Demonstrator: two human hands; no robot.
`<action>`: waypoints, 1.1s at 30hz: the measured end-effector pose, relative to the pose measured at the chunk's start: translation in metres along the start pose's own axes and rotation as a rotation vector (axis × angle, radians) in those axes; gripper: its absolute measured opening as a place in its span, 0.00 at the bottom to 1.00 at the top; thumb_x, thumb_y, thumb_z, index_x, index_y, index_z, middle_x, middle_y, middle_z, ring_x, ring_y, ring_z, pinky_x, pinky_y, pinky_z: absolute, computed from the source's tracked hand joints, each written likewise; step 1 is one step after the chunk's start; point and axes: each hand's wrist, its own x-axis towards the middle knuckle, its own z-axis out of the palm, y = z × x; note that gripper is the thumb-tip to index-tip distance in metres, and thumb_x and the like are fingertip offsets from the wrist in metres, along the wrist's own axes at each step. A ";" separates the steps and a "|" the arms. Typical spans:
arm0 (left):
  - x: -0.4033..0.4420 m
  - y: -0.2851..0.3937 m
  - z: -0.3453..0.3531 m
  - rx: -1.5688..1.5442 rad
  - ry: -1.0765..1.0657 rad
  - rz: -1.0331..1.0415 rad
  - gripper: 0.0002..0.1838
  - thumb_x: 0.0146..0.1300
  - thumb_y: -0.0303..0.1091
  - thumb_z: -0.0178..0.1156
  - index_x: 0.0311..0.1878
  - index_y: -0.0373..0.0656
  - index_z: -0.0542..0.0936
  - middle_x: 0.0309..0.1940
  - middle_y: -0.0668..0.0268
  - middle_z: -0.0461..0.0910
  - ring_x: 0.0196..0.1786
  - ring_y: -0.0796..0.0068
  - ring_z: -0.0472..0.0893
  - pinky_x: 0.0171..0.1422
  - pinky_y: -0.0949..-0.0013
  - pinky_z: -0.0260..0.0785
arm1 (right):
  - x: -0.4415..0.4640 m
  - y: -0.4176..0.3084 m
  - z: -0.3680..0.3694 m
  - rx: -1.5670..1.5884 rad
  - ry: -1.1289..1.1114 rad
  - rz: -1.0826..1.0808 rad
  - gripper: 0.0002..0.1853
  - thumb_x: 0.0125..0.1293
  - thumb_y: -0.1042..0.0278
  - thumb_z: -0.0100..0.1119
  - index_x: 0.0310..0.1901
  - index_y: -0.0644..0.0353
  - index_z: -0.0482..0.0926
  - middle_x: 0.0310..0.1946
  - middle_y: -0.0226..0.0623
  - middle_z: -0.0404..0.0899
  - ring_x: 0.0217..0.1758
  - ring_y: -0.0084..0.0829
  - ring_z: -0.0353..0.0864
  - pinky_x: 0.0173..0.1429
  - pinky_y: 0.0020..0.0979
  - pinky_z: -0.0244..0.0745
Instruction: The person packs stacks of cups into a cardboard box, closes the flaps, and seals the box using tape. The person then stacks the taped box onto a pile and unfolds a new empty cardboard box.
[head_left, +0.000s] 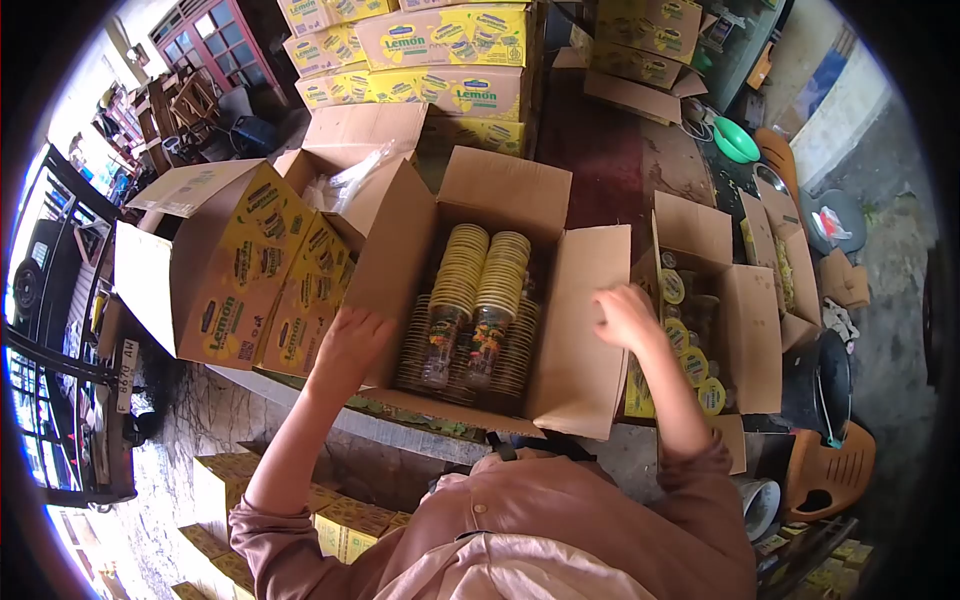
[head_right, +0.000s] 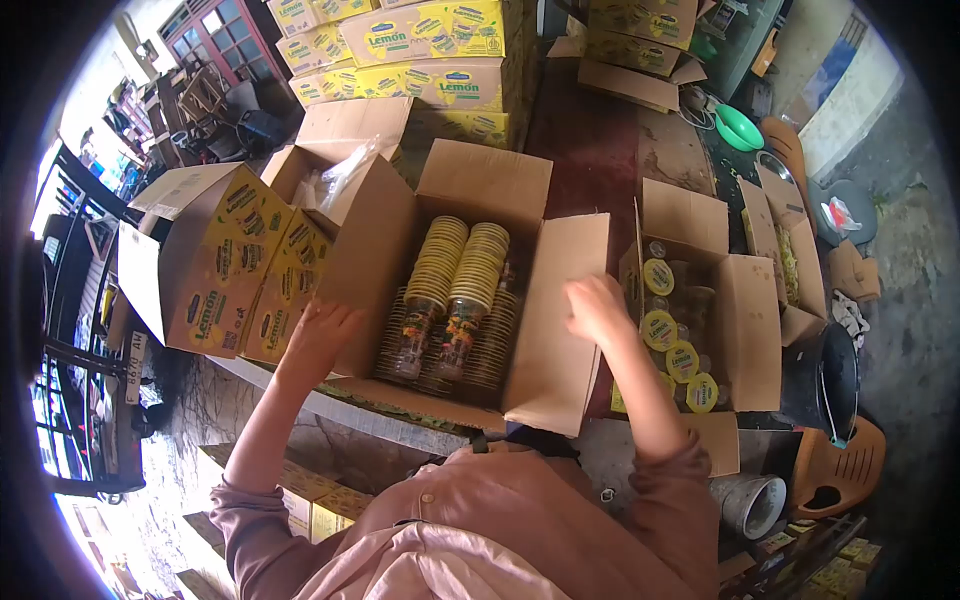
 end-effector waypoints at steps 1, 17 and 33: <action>-0.004 -0.003 0.006 -0.028 -0.089 -0.004 0.32 0.45 0.21 0.54 0.58 0.45 0.64 0.53 0.58 0.68 0.59 0.60 0.65 0.63 0.61 0.57 | 0.020 0.005 0.008 -0.074 -0.065 -0.019 0.19 0.40 0.65 0.66 0.37 0.60 0.78 0.23 0.39 0.80 0.30 0.44 0.79 0.47 0.35 0.72; 0.008 0.029 0.051 -0.106 0.417 -0.348 0.54 0.33 0.39 0.72 0.65 0.41 0.53 0.58 0.55 0.61 0.62 0.58 0.60 0.65 0.53 0.46 | 0.176 0.025 0.033 1.574 0.190 0.578 0.33 0.59 0.41 0.49 0.56 0.59 0.62 0.45 0.43 0.70 0.29 0.32 0.78 0.32 0.32 0.76; -0.020 0.074 -0.006 -0.276 0.871 -0.434 0.42 0.41 0.32 0.66 0.62 0.41 0.57 0.59 0.54 0.63 0.63 0.53 0.61 0.65 0.52 0.50 | 0.101 -0.030 0.025 -0.676 -0.441 -0.066 0.49 0.45 0.26 0.50 0.63 0.58 0.61 0.62 0.47 0.60 0.72 0.44 0.40 0.69 0.53 0.13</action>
